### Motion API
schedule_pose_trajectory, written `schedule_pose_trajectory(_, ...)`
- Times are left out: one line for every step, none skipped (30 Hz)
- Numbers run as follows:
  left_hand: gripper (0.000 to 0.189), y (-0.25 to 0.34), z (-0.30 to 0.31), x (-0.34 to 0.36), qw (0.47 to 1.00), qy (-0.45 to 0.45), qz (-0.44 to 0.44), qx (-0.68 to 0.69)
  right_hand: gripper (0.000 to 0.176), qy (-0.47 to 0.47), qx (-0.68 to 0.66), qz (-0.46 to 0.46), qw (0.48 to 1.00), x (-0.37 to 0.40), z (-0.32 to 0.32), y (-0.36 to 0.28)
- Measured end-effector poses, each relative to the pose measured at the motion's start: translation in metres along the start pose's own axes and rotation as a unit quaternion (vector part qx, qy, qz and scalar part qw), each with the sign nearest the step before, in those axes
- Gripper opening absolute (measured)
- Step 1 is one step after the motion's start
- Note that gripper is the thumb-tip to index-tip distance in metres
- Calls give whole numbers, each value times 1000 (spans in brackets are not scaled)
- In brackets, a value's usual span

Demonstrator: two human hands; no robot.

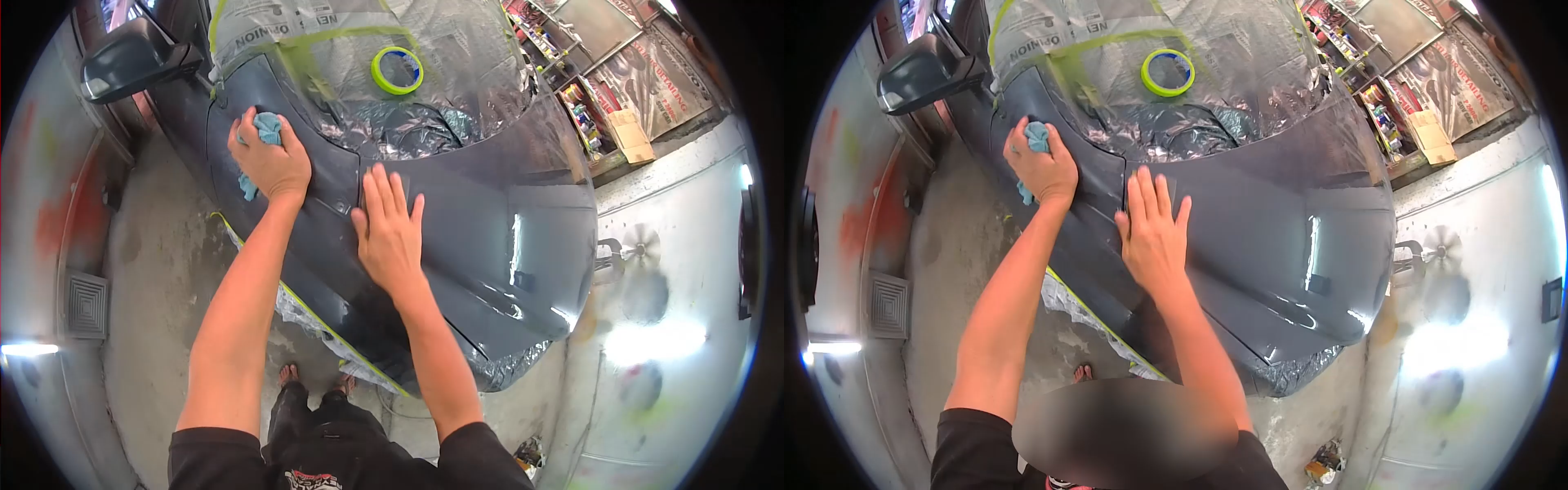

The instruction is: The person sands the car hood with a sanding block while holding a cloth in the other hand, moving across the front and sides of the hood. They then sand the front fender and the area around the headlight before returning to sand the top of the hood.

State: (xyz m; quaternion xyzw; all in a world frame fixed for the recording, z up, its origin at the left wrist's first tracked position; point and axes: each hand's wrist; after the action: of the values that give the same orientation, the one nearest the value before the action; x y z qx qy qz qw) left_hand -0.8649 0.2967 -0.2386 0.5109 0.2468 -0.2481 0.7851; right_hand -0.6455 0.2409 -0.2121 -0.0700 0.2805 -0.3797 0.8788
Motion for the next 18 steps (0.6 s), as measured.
schedule_pose_trajectory(52, 0, 1, 1, 1000, 1, 3, -4, 54, 3, 8, 6, 1000, -16, 1, 3)
schedule_pose_trajectory(51, 2, 3, 2, 1000, 2, 7, -6, 53, -15, 10, -10, 1000, -28, 3, 2)
schedule_pose_trajectory(50, 5, 3, 1, 1000, 7, 13, -7, 53, -9, 3, -6, 1000, -27, 4, 3)
schedule_pose_trajectory(51, 6, 2, 1, 1000, 5, 9, -3, 53, -3, -4, -1, 1000, -22, 3, 4)
schedule_pose_trajectory(52, 5, 2, 3, 1000, 3, 6, -3, 52, 0, -13, 4, 1000, -16, 2, 3)
schedule_pose_trajectory(53, 2, 1, 1, 1000, 4, 5, -5, 53, -23, -17, -4, 1000, -7, 8, -1)
schedule_pose_trajectory(53, 2, 0, -3, 1000, 10, 8, 1, 53, -24, 0, 4, 1000, -11, 7, 0)
schedule_pose_trajectory(53, 4, -1, -4, 1000, 13, 11, 5, 53, -26, 15, 10, 1000, -13, 6, 1)
schedule_pose_trajectory(54, 2, 0, 1, 1000, 10, 13, 7, 53, -31, 30, 11, 999, -10, 5, 2)
schedule_pose_trajectory(54, 1, 0, 1, 1000, 14, 11, 18, 53, -21, 34, 21, 999, -22, 2, 5)
schedule_pose_trajectory(53, 2, 4, 3, 1000, 14, 14, 9, 53, -25, 22, 13, 999, -24, 1, 4)
schedule_pose_trajectory(52, 5, 6, 2, 1000, 17, 16, 3, 52, -25, 12, 7, 1000, -28, 1, 2)
schedule_pose_trajectory(50, 8, 7, 1, 1000, 20, 16, -2, 52, -24, 2, 0, 1000, -30, 3, 1)
schedule_pose_trajectory(50, 9, 10, 1, 1000, 14, 16, -1, 52, -25, -4, 0, 1000, -23, 6, 0)
schedule_pose_trajectory(51, 8, 10, 1, 1000, 12, 16, -2, 53, -29, 11, 2, 1000, -18, 6, 1)
schedule_pose_trajectory(51, 7, 9, -1, 1000, 8, 17, -4, 53, -34, 26, 5, 999, -12, 5, 2)
schedule_pose_trajectory(51, 6, 7, 0, 1000, 10, 18, -3, 53, -44, 41, 5, 998, -8, 5, 5)
schedule_pose_trajectory(50, 6, 7, 0, 1000, 14, 19, -2, 54, -47, 42, 2, 998, -18, 5, 5)
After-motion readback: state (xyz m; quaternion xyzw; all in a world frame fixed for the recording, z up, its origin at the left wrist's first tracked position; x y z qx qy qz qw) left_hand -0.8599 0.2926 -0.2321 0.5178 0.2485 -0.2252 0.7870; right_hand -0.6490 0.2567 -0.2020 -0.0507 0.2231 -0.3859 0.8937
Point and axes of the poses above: each hand's wrist, its own x-axis away from the middle knuckle, its own z-axis out of the back of the hand, y = z × x, and after that the axes turned 13 degrees about -x, right-handed
